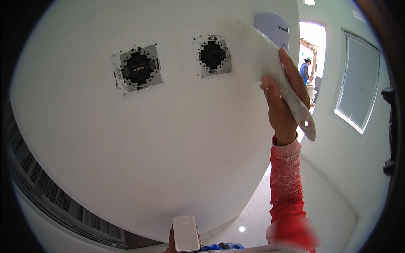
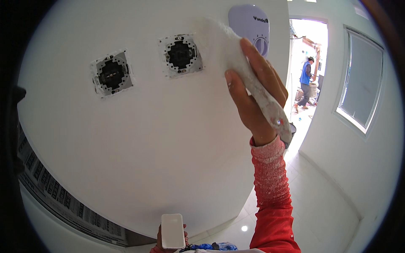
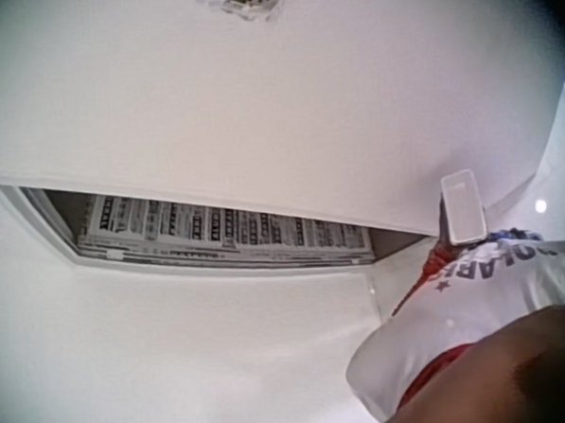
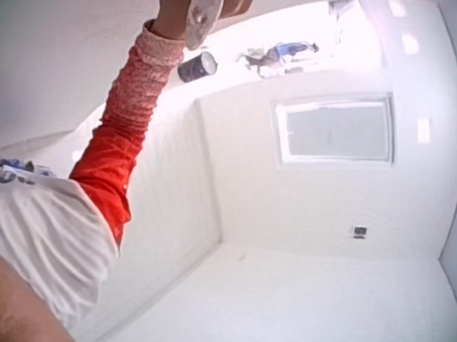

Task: The person installs a white wall socket by applying filler around the opening, securing the socket with a screwdriver, and smoothing the edges. They then paint the wall around the socket and other openings using a brush and paint container.

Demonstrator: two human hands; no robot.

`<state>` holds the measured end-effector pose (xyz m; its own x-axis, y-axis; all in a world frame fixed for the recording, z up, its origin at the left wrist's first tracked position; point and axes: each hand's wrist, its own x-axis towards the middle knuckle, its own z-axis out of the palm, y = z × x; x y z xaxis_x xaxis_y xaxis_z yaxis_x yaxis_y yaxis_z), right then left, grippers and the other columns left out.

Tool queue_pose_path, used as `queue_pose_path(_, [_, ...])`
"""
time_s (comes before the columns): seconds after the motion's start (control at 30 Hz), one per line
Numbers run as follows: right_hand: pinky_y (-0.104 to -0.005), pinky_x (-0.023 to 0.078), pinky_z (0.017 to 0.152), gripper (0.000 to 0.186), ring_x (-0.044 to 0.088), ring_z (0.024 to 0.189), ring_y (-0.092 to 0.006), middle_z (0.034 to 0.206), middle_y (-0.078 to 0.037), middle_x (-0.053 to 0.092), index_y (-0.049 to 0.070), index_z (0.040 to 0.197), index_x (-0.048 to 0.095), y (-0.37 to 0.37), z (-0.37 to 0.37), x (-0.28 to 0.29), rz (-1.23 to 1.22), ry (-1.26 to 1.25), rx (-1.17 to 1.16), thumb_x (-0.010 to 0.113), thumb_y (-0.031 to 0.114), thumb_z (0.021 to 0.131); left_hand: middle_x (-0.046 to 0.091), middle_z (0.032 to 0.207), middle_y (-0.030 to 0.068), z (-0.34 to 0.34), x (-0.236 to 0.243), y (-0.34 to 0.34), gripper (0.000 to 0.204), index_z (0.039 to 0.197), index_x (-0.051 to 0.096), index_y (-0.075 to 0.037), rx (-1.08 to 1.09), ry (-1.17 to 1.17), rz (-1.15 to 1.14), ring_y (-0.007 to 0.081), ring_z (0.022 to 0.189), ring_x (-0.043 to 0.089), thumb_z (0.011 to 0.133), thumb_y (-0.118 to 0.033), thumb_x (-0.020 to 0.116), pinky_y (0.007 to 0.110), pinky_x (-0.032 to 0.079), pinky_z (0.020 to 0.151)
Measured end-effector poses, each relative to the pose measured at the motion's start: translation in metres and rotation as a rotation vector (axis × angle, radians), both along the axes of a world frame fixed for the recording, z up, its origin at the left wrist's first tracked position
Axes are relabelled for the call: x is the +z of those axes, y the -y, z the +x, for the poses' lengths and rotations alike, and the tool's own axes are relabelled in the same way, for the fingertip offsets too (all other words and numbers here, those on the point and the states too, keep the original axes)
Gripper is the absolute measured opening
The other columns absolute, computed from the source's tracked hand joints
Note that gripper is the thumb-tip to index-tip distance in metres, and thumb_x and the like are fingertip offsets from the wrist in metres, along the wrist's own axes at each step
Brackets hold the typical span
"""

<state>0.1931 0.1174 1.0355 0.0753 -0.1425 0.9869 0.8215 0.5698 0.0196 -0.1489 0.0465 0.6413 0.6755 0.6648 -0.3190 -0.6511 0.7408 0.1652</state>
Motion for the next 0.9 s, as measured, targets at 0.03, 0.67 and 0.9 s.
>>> queue_pose_path(0.03, [-0.0336,0.060,0.079,0.055,0.073,0.091,-0.0224,0.109,-0.017,0.073,0.001,0.134,0.062,0.003,0.000,-0.005,-0.021,-0.006,0.012,0.077,0.005,0.081,0.069,0.115,0.0155,0.003,-0.003,0.002,0.076,0.139,0.055,-0.007,-0.003,0.028,0.007,0.0330,0.093,0.072,0.094,-0.068,0.050,0.052,0.062,0.073])
queue_pose_path(0.67, [-0.0343,0.061,0.074,0.055,0.074,0.086,-0.0249,0.105,-0.019,0.074,0.000,0.133,0.062,0.004,0.005,-0.017,0.069,0.113,-0.032,0.076,0.004,0.081,0.064,0.107,0.0235,0.021,-0.009,0.016,0.098,0.142,0.046,0.001,-0.108,0.118,0.007,0.0390,0.097,0.064,0.087,-0.079,0.044,0.056,0.051,0.090])
queue_pose_path(0.9, [-0.0331,0.060,0.084,0.050,0.071,0.091,-0.0221,0.125,-0.018,0.067,-0.002,0.139,0.056,0.017,0.013,-0.030,0.036,0.069,-0.014,0.069,0.000,0.090,0.065,0.106,0.0228,0.003,0.001,-0.002,0.098,0.141,0.048,0.001,-0.125,0.028,0.088,0.0381,0.094,0.065,0.086,-0.080,0.044,0.055,0.052,0.087])
